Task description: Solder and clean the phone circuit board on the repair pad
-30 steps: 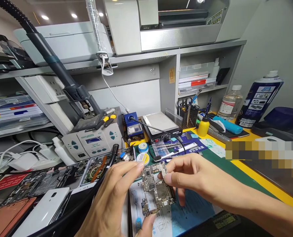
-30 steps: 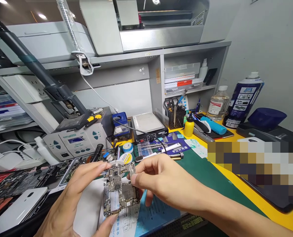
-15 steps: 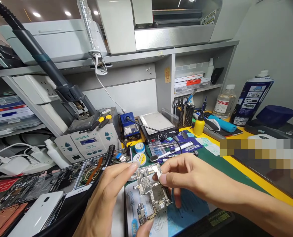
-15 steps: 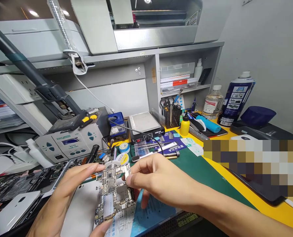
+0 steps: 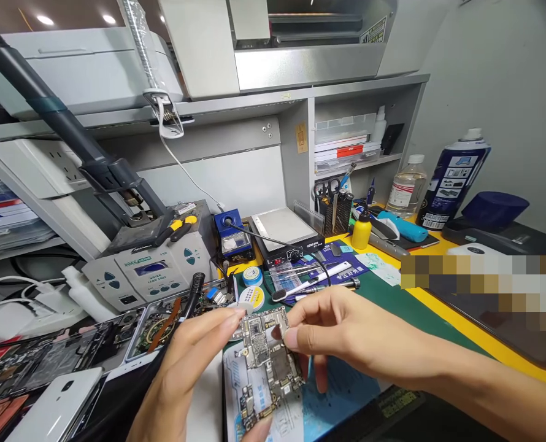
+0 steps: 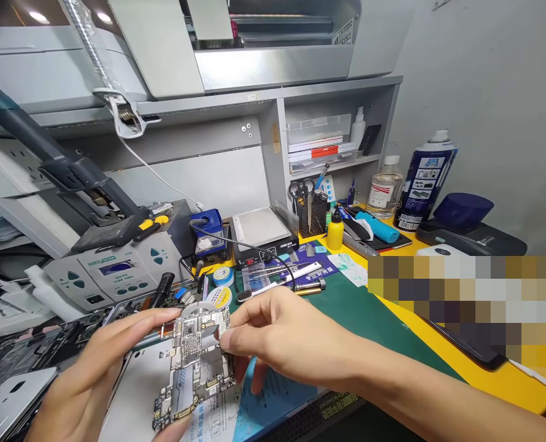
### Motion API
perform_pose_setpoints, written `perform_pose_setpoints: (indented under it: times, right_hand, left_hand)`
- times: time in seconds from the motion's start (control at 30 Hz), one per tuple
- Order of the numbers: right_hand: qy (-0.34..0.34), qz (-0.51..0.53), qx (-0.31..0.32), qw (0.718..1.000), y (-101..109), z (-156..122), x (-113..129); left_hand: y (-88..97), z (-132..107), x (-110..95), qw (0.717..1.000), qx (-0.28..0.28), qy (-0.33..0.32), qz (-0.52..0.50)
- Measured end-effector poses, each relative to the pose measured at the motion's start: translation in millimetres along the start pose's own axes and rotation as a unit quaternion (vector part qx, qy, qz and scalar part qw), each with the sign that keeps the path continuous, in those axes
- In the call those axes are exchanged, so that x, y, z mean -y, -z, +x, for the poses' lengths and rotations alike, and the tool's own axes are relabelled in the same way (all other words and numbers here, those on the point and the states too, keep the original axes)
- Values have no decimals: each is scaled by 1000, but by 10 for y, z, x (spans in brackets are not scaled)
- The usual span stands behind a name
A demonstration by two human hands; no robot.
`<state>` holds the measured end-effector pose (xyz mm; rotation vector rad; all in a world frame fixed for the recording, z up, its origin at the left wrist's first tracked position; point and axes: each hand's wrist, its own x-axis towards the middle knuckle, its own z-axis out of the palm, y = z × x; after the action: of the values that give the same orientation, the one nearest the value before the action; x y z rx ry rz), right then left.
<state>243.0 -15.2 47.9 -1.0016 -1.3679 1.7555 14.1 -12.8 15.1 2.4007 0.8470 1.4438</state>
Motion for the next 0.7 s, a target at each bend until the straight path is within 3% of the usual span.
perform_pose_setpoints:
  times: [0.27,0.7]
  right_hand:
    - [-9,10,16,1000,-11,12,7]
    - [-48,33,21,998,-52,9,38]
  left_hand:
    - [60,49,-14,999,14,-37,37]
    - [79,82,-43,997,40,-37,54]
